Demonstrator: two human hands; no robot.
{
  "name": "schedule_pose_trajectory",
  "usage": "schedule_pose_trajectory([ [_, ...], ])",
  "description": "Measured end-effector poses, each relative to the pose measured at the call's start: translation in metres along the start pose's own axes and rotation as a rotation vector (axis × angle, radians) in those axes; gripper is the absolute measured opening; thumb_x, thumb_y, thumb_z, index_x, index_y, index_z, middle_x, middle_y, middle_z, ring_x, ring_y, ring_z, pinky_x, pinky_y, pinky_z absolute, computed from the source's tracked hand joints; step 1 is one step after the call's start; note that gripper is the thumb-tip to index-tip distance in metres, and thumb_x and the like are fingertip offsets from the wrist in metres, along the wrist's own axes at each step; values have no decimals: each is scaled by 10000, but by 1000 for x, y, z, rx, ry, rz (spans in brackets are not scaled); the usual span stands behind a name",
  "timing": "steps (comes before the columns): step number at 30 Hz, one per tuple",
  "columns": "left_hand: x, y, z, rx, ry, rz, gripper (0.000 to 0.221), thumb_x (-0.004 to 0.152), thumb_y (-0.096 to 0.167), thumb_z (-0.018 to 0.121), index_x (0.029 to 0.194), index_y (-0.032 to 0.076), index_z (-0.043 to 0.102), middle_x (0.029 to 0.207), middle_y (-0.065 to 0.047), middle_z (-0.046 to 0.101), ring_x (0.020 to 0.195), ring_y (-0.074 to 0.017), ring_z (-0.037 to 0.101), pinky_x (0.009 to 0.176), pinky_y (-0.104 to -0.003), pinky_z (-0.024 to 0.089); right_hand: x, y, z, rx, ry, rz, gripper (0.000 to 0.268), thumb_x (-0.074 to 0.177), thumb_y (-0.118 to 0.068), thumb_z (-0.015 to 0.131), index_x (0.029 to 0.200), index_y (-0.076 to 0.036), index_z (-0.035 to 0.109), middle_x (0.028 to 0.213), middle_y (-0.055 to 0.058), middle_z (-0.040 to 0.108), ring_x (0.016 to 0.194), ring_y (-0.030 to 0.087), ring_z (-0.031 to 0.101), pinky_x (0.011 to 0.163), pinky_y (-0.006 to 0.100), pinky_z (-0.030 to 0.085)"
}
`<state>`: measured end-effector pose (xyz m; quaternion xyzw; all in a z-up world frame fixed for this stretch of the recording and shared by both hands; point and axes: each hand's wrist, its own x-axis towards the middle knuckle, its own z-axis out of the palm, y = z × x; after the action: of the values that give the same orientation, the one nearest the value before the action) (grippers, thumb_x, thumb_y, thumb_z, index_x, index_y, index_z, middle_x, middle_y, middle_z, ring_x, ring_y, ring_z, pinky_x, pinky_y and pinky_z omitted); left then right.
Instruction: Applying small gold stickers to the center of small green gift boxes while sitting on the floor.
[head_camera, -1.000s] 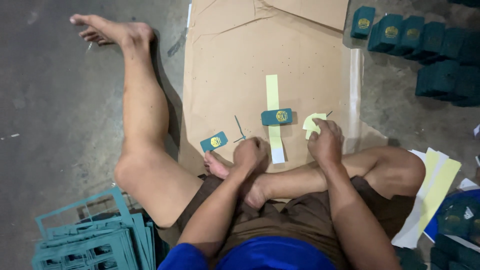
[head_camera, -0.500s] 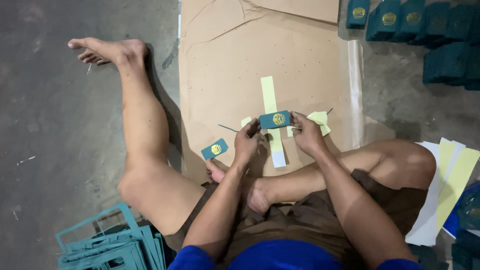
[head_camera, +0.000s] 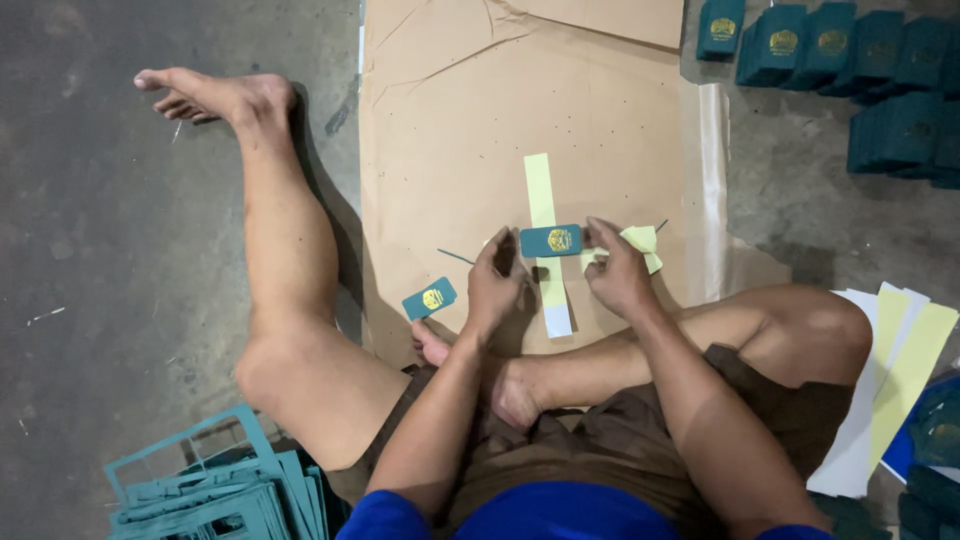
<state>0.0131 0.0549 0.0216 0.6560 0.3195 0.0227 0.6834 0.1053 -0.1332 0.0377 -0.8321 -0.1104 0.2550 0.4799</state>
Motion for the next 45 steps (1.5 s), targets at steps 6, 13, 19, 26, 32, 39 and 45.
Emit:
schedule_pose_trajectory([
  [6, -24, 50, -10, 432, -43, 502, 726, 771, 45, 807, 1439, 57, 522, 1474, -189, 533, 1362, -366, 519, 1126, -413, 446, -17, -44, -10, -133, 99, -291, 446, 813, 67, 646, 1240, -48, 583, 1425, 142, 589, 1322, 325, 567, 971, 358, 555],
  [13, -20, 45, -11, 397, -130, 524, 572, 871, 80, 772, 1414, 102, 590, 1497, -121, 565, 1358, -332, 570, 1111, -398, 495, -12, -33, -6, -222, 119, -403, 315, 862, 21, 698, 1159, -61, 634, 1399, 121, 627, 1303, 339, 593, 1053, 424, 514],
  [19, -17, 42, -9, 378, -103, 510, 473, 936, 63, 723, 1394, 101, 612, 1451, -118, 605, 1308, -325, 621, 1066, -382, 540, -12, -37, -6, -180, 105, -376, 309, 883, 21, 675, 1177, -62, 628, 1387, 123, 638, 1267, 339, 623, 1015, 416, 534],
  [26, -15, 41, -9, 379, -94, 465, 420, 916, 58, 726, 1328, 114, 669, 1421, -107, 623, 1248, -313, 657, 995, -369, 574, -12, -38, -6, -200, 97, -387, 319, 888, 18, 662, 1195, -62, 634, 1397, 127, 637, 1233, 346, 645, 968, 409, 559],
  [32, -14, 45, -7, 398, -88, 540, 305, 913, 75, 728, 1216, 103, 734, 1371, -118, 654, 1173, -305, 702, 960, -365, 587, -13, -36, -6, -228, 122, -431, 320, 899, 22, 656, 1210, -52, 638, 1389, 154, 641, 1211, 370, 651, 959, 414, 565],
  [39, 18, -1, 13, 191, 74, 264, 187, 877, 76, 782, 1064, 66, 775, 1206, -101, 755, 1043, -221, 748, 878, -316, 596, -15, -42, -8, -239, 99, -438, 320, 905, 14, 651, 1220, -43, 633, 1394, 159, 640, 1180, 363, 668, 940, 405, 577],
  [45, 10, 50, 14, 45, 117, -153, 178, 853, 53, 778, 1020, 46, 718, 901, -86, 763, 574, -157, 625, 456, -311, 466, 47, -25, -17, -239, 46, -313, 306, 958, -28, 610, 1259, -72, 645, 1440, 141, 623, 1204, 315, 677, 948, 371, 584],
])
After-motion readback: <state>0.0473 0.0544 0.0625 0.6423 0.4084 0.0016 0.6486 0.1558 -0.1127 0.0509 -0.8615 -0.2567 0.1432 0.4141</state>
